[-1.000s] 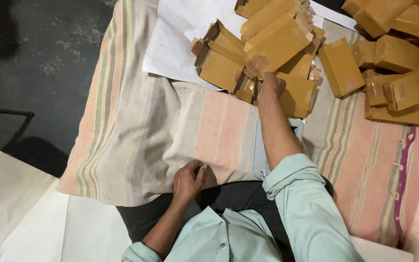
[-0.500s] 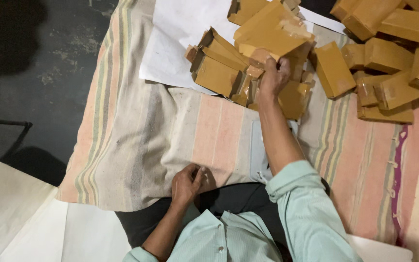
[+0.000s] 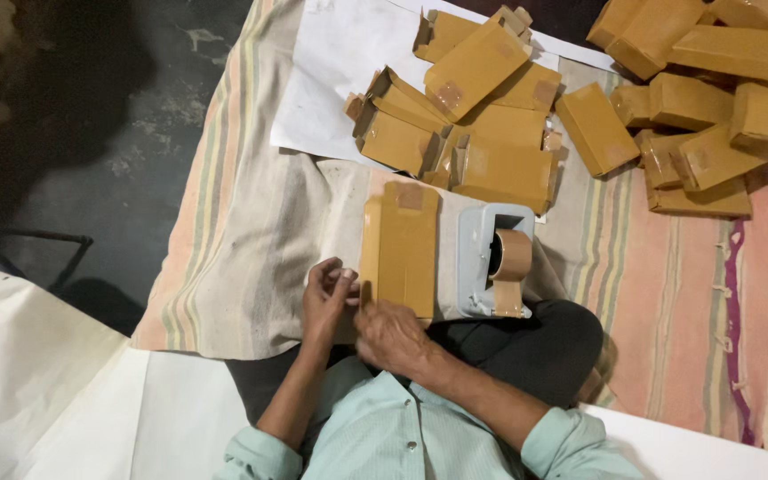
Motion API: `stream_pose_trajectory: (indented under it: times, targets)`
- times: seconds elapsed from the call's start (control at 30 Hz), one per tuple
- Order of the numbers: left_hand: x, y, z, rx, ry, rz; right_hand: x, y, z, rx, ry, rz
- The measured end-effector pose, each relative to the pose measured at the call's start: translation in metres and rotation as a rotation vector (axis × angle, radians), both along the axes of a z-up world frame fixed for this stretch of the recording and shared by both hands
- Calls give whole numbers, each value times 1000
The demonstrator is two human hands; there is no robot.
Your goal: The person sits on a cloth on the floor and repeatedly folds flat cardboard pieces into small rectangular boxes, then seals them with tape from a handheld dispenser. Finished boxes are placed in a growing pile to the right.
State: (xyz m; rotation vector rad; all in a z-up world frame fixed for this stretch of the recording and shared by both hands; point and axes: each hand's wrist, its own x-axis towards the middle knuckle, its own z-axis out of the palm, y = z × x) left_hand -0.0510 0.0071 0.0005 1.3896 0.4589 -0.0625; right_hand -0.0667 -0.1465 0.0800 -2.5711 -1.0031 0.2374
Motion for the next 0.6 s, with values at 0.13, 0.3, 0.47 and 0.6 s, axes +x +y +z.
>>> stream_pose_trajectory:
  times: [0.13,0.3,0.47,0.6]
  targets:
    - [-4,-4,9,498,-5,-17,-20,-17,-5,44,444,-16]
    - [-2,-13,15,640,-78,-45,0,-46,-22,207,-42,-556]
    - [8,-36,30,706,-41,-97,14,-54,-52,147,-156,-624]
    - [-1,-48,63,557,-222,-182,14,-56,-61,265,-150,-645]
